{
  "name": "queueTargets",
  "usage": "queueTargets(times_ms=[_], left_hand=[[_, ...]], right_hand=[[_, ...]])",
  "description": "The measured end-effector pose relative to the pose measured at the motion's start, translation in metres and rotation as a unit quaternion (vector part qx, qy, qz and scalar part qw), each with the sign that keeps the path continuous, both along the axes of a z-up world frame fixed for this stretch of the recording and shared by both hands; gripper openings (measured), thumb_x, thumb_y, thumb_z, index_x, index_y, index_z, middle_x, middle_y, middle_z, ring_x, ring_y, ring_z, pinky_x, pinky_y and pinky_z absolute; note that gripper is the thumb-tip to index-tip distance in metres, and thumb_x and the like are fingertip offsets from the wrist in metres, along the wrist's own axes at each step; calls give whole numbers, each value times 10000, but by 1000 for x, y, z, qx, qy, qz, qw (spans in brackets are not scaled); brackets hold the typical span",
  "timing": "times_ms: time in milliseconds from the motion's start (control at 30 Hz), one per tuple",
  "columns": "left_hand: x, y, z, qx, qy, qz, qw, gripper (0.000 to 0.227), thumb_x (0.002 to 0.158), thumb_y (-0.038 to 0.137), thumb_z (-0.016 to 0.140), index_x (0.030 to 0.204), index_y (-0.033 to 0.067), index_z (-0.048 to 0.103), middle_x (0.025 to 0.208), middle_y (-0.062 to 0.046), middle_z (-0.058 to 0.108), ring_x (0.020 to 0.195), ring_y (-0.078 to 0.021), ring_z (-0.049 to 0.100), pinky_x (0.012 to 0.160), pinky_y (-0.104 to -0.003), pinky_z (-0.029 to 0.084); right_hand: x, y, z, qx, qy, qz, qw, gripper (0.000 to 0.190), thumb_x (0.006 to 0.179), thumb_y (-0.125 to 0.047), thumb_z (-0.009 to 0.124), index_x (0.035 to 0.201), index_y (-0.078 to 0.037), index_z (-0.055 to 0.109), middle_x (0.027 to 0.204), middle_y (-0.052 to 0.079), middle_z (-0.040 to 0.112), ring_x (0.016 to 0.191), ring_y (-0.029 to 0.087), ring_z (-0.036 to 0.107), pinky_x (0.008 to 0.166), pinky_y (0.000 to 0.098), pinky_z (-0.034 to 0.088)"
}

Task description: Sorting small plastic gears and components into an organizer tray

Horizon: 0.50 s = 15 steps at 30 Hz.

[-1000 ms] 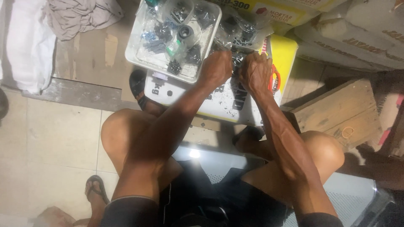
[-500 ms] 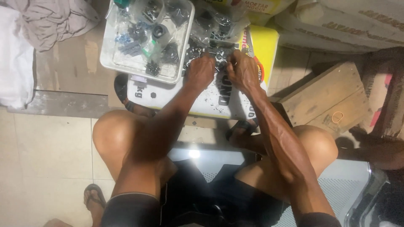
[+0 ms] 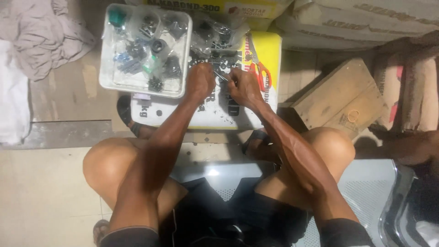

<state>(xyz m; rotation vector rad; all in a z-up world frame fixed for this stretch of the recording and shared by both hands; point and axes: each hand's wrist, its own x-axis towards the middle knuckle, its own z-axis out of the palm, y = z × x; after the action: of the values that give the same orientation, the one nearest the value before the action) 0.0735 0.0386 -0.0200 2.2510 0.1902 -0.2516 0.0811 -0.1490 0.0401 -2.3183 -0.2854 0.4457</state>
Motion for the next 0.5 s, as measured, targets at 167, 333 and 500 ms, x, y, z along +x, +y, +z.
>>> queueTargets(times_ms=[167, 333, 500], left_hand=[[-1, -6, 5, -28, -12, 12, 999, 170, 900, -59, 560, 783, -77, 683, 655, -214, 638, 660, -311, 705, 563, -386, 528], [1, -6, 4, -115, 29, 72, 990, 185, 963, -39, 513, 889, -86, 676, 727, -244, 660, 670, -285, 720, 556, -348, 530], [-2, 0, 40, -163, 59, 114, 978, 141, 948, -4, 559, 913, -15, 696, 722, -143, 680, 619, -186, 709, 529, -283, 563]], right_hand=[[2, 12, -10, -8, -9, -1, 1000, 122, 939, -107, 610, 942, -87, 731, 828, 167, 747, 769, 378, 735, 745, 522, 560], [8, 11, -41, 5, -49, 4, 999, 86, 899, -96, 645, 905, -54, 719, 805, 183, 740, 761, 414, 732, 682, 529, 552], [7, 16, -31, 14, -50, -1, 999, 104, 903, -92, 630, 881, -56, 725, 763, 172, 725, 727, 384, 724, 658, 479, 544]])
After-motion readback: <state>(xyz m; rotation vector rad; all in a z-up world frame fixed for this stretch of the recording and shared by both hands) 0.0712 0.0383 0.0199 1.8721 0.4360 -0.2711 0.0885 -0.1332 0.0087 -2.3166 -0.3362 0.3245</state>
